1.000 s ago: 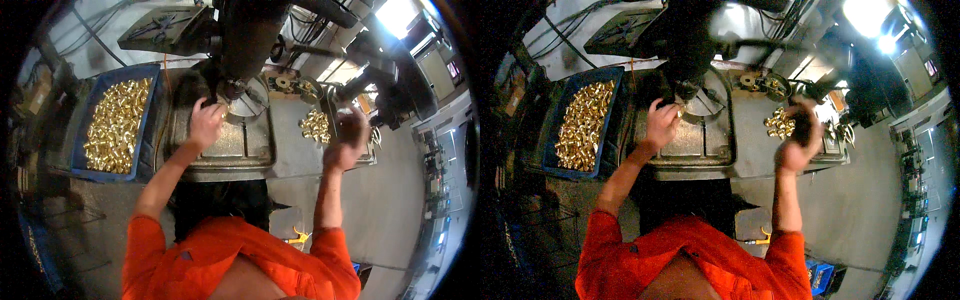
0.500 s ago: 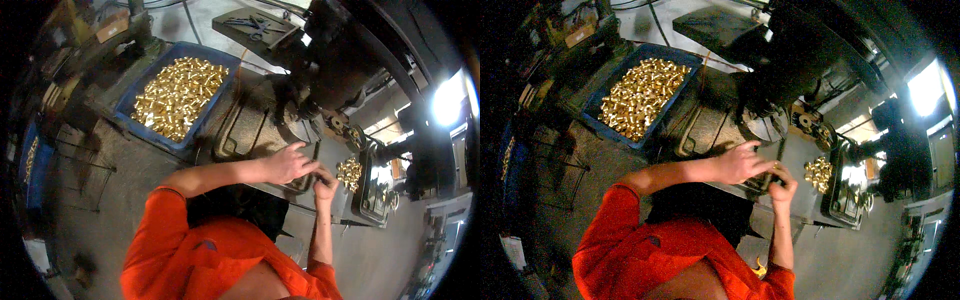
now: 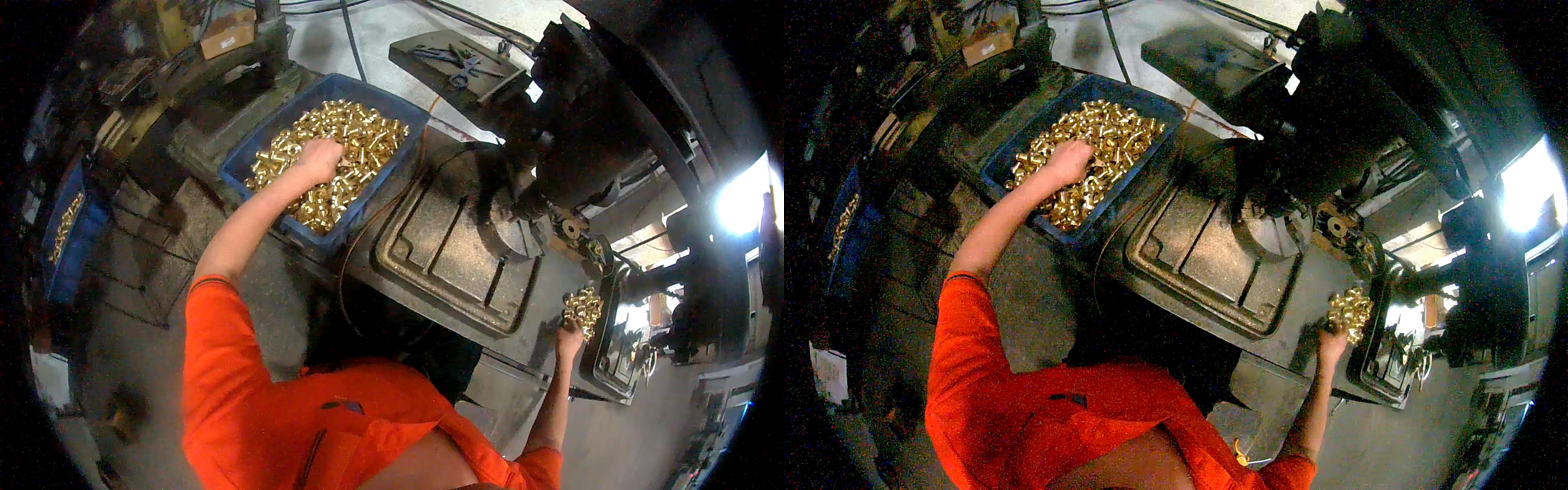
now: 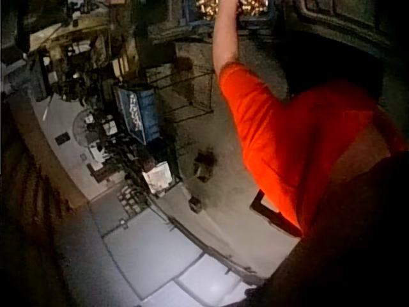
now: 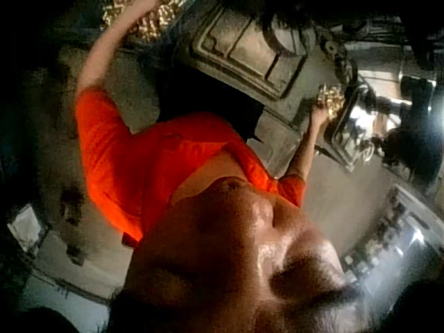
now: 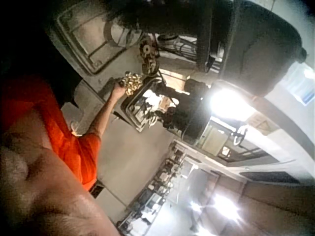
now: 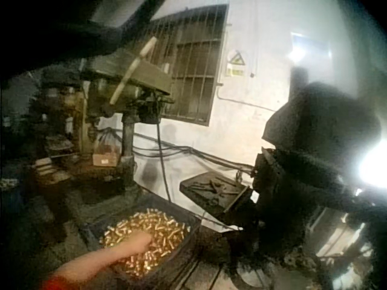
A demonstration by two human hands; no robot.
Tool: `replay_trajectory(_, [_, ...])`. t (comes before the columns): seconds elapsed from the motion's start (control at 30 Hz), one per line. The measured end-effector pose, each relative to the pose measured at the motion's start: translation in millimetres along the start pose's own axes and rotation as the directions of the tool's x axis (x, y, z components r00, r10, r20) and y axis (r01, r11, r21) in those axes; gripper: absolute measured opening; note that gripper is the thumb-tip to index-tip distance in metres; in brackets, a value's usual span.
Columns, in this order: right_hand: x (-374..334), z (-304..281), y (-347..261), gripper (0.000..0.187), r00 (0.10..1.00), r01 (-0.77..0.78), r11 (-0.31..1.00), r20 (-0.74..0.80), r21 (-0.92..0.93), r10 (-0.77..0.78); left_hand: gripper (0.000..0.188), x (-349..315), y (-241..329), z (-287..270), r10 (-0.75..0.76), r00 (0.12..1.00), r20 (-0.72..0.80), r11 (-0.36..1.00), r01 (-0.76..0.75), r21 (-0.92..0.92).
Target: The person repeatedly picks small brass-colored metal pieces from a blue bin, places them into a press machine, operates the lever, and removes the processed pieces. The person continues this cycle throughout the clip, accumulating finished pieces on the work surface.
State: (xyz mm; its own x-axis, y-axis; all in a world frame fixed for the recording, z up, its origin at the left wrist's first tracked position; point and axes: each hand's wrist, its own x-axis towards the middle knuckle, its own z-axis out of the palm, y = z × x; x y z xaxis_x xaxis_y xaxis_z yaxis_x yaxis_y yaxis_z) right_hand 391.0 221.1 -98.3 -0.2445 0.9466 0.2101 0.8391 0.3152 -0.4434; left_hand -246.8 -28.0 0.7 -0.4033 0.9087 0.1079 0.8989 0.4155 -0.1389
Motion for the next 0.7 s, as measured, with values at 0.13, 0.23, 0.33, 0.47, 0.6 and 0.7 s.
replay_trajectory(0.13, [-7.1, 5.7, 17.5, 0.043, 0.98, 0.144, 0.963, -0.164, 0.227, -0.108, 0.014, 17.7, 7.9, 10.3, 0.02, 0.995, 0.1, 0.996, -0.029, 0.089])
replay_trajectory(0.23, [-19.3, -7.1, 12.0, 0.043, 1.0, 0.005, 0.934, -0.02, 0.358, 0.002, 0.015, 28.4, 8.8, 1.5, 0.057, 0.989, 0.136, 0.995, -0.067, 0.068])
replay_trajectory(0.33, [-30.7, -30.0, -29.1, 0.042, 0.994, -0.11, 0.923, 0.046, 0.37, 0.1, 0.025, 20.9, 3.0, 3.6, 0.128, 0.986, 0.107, 0.983, -0.141, 0.116])
replay_trajectory(0.47, [-44.1, -47.5, -62.4, 0.038, 1.0, 0.0, 0.895, -0.02, 0.446, 0.009, 0.041, 13.0, -2.8, 9.4, 0.132, 0.99, 0.049, 0.982, -0.137, 0.13])
replay_trajectory(0.6, [-57.8, -65.3, -136.3, 0.037, 0.994, 0.055, 0.88, 0.053, 0.472, -0.091, 0.03, 0.8, 9.7, -23.9, 0.121, 0.99, -0.078, 0.99, -0.114, 0.085])
replay_trajectory(0.7, [-65.4, -62.6, -188.9, 0.041, 0.951, 0.057, 0.806, 0.214, 0.589, -0.223, 0.024, -12.5, 34.9, -48.4, 0.172, 0.933, -0.318, 0.978, -0.201, -0.062])
